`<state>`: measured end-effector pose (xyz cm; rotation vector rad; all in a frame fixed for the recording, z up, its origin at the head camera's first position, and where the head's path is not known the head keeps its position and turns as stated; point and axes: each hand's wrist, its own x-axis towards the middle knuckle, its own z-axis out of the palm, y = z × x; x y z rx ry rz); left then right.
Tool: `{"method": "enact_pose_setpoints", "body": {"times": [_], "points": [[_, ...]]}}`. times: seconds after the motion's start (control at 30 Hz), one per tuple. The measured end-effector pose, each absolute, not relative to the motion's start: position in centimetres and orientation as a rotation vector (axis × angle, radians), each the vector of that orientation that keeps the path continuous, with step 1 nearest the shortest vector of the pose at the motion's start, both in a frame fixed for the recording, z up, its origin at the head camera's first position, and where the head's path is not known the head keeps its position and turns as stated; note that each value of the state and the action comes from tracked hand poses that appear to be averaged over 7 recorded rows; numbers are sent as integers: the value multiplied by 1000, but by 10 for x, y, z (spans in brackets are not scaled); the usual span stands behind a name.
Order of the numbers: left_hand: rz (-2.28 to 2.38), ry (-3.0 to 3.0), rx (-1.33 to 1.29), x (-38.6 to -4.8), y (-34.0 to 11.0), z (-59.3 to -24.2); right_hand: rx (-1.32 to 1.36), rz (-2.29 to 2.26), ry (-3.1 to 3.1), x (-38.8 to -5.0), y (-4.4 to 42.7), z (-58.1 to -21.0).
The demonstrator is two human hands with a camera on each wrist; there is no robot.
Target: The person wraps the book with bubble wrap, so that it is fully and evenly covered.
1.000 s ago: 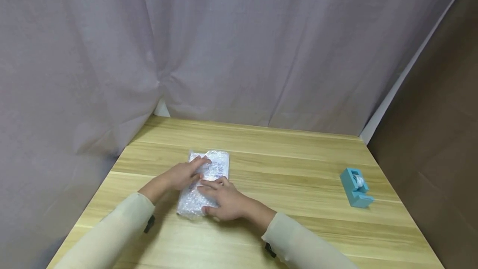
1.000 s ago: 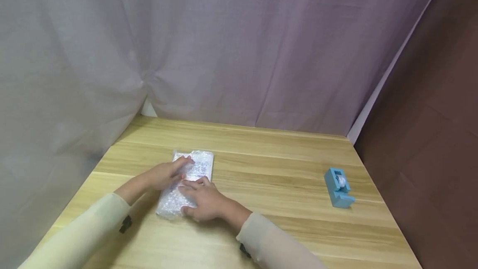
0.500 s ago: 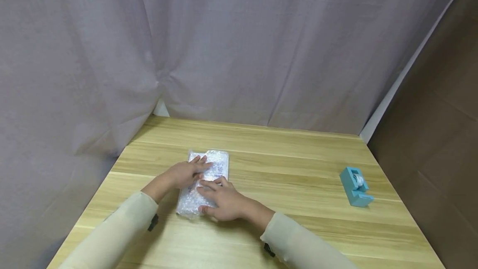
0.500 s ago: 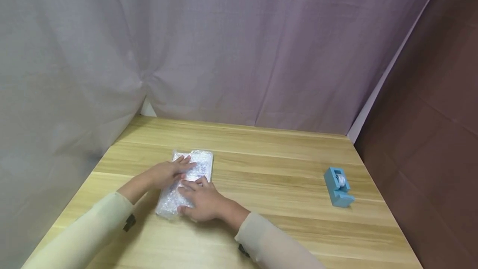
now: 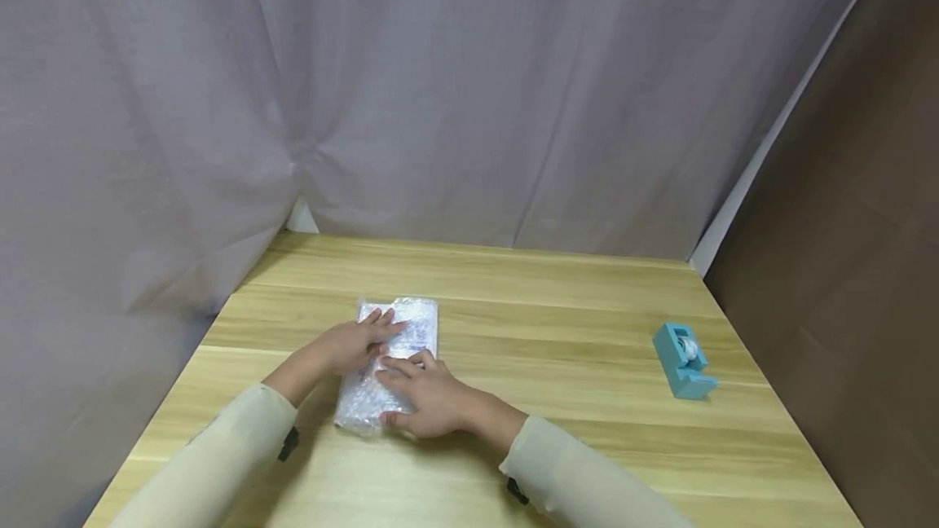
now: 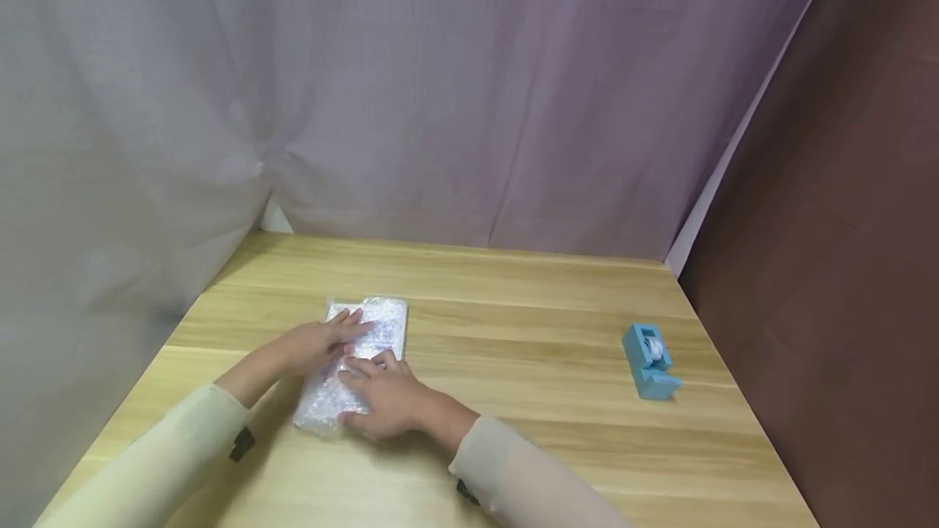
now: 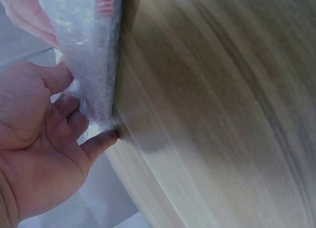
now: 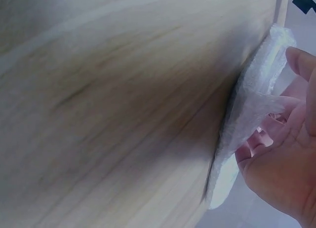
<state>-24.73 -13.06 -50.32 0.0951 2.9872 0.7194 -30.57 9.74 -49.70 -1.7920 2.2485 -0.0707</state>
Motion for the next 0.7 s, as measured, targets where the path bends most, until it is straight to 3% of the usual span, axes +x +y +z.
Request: {"method": "enact_pose_setpoints", "body": {"times": [0.7], "points": [[855, 3044, 166, -244, -150, -516, -1793, -235, 2177, -311, 111, -486]]}}
